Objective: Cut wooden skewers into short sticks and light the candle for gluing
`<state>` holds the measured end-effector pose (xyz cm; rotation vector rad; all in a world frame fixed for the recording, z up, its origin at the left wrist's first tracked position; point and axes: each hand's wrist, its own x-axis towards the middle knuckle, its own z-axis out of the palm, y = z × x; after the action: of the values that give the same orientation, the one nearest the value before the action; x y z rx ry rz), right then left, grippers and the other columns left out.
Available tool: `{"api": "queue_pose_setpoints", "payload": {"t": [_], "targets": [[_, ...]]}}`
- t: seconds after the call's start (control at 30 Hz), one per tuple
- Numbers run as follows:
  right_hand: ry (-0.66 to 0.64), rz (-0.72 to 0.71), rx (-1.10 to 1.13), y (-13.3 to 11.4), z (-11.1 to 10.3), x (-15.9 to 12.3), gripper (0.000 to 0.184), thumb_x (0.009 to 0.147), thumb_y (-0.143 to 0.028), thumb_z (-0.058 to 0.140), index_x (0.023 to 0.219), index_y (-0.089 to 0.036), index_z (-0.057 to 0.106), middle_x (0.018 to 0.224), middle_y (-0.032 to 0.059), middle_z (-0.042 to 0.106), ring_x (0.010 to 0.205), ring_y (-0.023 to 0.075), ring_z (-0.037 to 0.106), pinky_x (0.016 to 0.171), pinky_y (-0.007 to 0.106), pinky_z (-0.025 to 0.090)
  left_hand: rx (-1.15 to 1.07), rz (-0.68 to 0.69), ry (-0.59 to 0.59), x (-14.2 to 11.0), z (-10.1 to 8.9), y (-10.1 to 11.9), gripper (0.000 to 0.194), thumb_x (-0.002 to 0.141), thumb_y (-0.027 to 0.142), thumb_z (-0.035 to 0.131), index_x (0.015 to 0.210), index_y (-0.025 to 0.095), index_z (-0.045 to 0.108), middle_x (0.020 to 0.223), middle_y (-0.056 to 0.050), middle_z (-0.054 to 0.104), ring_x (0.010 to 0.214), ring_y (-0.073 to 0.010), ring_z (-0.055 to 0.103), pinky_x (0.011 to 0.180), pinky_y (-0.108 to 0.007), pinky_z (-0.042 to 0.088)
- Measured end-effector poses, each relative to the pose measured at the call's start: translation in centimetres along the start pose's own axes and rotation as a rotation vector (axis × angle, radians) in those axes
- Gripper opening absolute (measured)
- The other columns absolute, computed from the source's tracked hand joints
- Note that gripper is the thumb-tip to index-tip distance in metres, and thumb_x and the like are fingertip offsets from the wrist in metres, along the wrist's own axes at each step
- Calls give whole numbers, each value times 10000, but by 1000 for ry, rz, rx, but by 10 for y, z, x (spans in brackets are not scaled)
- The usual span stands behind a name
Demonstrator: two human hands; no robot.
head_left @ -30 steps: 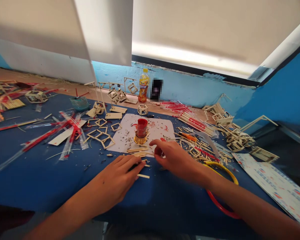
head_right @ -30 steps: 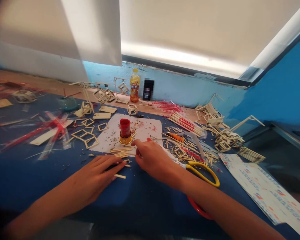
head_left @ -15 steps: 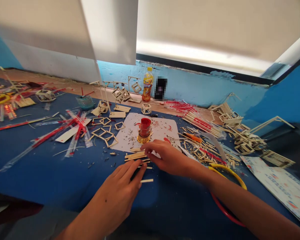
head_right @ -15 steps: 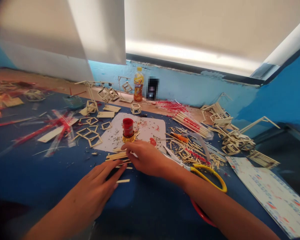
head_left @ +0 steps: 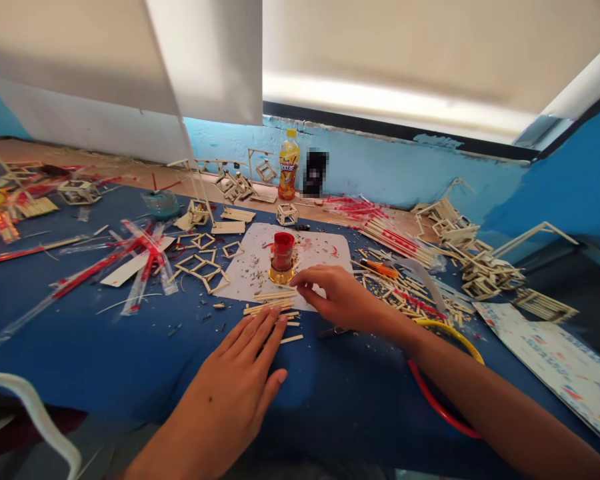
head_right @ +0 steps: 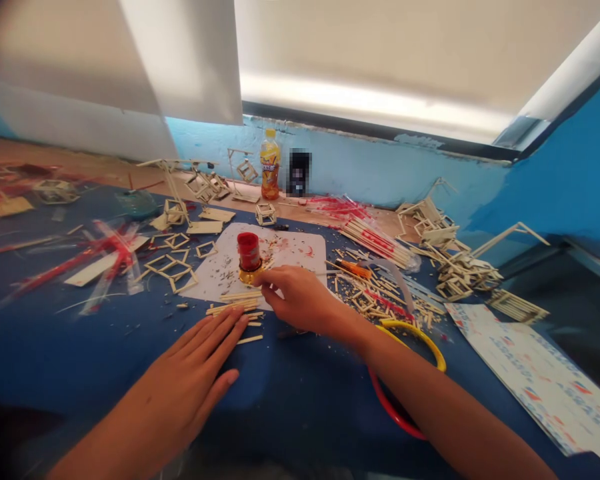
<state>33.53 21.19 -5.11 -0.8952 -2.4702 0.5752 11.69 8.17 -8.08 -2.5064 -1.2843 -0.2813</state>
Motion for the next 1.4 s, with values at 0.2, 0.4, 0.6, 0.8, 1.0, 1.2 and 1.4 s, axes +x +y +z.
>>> {"api": "queue_pose_setpoints", "payload": {"t": [0.2,0.4,0.6,0.8,1.0,1.2,1.4], "targets": [[-103,22,-61,-8,-26,-3,215,987,-149,582,1132,-187,736,997,51,781,852,154,703,787,256,484,22,-64,35,0,1,18,563,1040,362,432,1488,27,499,1545,-206,497,1405,-301,545,1059,-468,553],[-223,29,-158,-5,-42,-14,180,963,-180,623,1083,-192,757,909,53,775,806,184,701,773,294,480,-4,-105,-28,19,12,-4,574,1077,383,370,1521,35,475,1583,-201,440,1461,-313,467,1142,-514,498],[-273,-69,-139,-9,-25,-17,357,983,-106,541,1306,-206,654,1220,101,729,1120,228,676,977,363,495,-83,-89,-116,32,13,-18,618,1081,437,377,1548,36,434,1608,-211,392,1495,-320,408,1177,-499,462],[-254,-109,-172,-18,-19,-18,445,992,-90,506,1416,-202,575,1289,106,702,1188,237,641,1050,401,473,38,-78,32,19,19,-12,648,1064,467,392,1555,44,406,1578,-200,447,1422,-306,522,1052,-467,573],[-199,23,-226,-7,-19,-20,299,990,-135,534,1229,-230,687,1025,63,738,961,236,667,879,404,491,101,-67,92,15,23,-17,823,1017,515,436,1631,24,194,1562,-198,483,1386,-293,567,992,-411,594],[-210,24,-163,-5,-14,-18,316,988,-124,523,1219,-265,686,980,47,728,924,218,670,834,362,498,111,-46,89,16,34,-22,919,967,561,482,1643,31,156,1517,-201,540,1337,-303,612,960,-413,601],[-215,49,-41,-22,10,3,290,997,-135,517,1261,-208,611,1121,78,744,1006,228,718,897,347,547,92,-86,85,15,30,-18,889,1008,530,422,1636,-15,107,1510,-209,548,1341,-292,608,986,-417,593]]}}
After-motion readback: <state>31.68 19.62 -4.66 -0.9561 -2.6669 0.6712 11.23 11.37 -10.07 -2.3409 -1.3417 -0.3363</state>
